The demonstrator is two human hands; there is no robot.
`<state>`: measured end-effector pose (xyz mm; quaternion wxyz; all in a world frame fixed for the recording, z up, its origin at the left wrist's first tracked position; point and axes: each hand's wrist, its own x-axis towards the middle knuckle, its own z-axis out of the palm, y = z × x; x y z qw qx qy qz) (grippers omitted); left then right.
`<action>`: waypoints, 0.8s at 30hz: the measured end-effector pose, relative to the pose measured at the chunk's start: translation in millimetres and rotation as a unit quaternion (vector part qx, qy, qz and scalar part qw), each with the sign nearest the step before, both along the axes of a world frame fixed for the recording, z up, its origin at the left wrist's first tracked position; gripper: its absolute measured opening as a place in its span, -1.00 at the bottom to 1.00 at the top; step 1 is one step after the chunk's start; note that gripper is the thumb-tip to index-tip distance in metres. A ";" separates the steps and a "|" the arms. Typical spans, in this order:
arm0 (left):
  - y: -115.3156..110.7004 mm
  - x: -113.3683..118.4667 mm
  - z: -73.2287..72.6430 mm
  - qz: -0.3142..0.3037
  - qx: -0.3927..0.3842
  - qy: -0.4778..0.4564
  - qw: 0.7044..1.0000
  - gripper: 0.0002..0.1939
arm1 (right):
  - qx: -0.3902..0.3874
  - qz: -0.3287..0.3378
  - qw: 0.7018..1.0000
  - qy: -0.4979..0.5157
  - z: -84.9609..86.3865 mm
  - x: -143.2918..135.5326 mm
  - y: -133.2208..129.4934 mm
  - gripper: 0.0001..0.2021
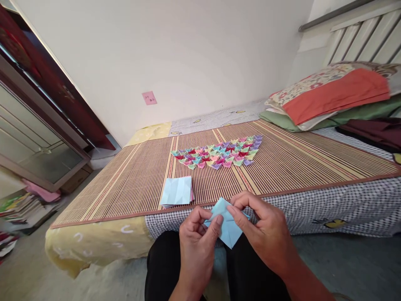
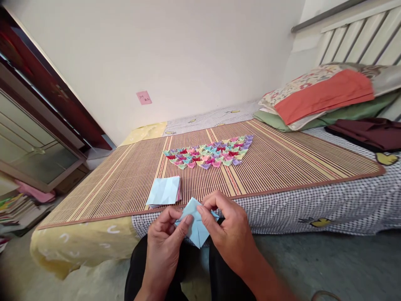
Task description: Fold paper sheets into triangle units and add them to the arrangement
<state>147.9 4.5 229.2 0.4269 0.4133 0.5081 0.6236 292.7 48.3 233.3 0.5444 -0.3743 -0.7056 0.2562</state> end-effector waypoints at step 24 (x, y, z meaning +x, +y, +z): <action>1.4 3.4 -1.8 -0.035 -0.021 -0.095 0.995 -0.60 | -0.011 -0.046 0.999 -0.005 -4.2 -3.4 1.0 -0.87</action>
